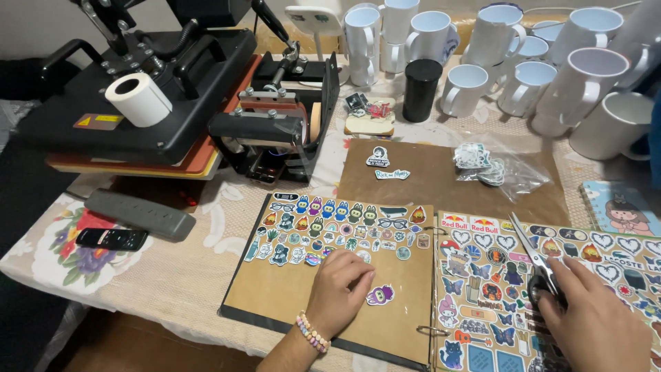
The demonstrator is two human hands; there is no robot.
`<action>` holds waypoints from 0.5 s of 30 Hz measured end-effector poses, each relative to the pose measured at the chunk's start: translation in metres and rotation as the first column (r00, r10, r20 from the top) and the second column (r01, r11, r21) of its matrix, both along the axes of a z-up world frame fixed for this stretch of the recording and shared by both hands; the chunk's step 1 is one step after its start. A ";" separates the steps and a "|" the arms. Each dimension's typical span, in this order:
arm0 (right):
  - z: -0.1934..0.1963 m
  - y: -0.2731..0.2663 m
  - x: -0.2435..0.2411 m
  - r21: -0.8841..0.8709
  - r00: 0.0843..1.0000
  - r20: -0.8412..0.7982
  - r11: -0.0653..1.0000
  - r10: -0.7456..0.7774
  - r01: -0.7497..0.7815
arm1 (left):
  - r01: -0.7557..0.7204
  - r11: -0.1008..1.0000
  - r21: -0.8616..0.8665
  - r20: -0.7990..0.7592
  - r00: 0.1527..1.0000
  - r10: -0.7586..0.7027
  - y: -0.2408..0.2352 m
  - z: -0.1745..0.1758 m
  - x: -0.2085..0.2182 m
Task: Peeling stickers from a sheet and placing them into a binder
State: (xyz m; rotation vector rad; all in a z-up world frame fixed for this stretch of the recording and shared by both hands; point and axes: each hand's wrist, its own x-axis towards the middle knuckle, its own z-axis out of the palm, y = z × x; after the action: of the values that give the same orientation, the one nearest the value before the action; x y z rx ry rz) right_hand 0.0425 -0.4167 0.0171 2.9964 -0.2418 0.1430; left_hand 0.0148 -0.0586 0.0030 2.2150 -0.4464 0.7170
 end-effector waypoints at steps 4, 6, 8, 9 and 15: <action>-0.023 -0.016 0.008 0.018 0.997 0.011 0.997 0.079 -0.079 | -0.163 0.946 -0.282 -0.295 0.952 0.076 0.026 0.024 0.007; -0.026 -0.015 0.012 -0.191 0.997 -0.072 0.981 -0.026 0.012 | -0.460 0.599 -0.656 -0.542 0.839 0.050 0.056 0.035 0.020; -0.053 -0.029 0.020 -0.150 1.000 -0.008 0.989 0.004 -0.005 | -0.479 0.598 -0.643 -0.521 0.845 0.117 0.080 0.050 0.039; -0.066 -0.036 0.024 -0.108 0.998 0.054 0.994 0.024 -0.018 | -0.496 0.598 -0.629 -0.499 0.848 0.178 0.093 0.058 0.047; -0.106 -0.059 0.034 0.182 0.910 0.359 0.941 0.208 -0.286 | -0.562 0.759 -0.330 -0.675 0.702 0.226 0.132 0.054 0.106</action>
State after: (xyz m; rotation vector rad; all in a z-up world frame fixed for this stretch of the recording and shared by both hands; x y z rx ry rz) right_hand 0.0764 -0.4759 -0.0887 3.2052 0.1054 0.7034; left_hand 0.1204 0.0735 0.0571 1.8694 0.5479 0.2480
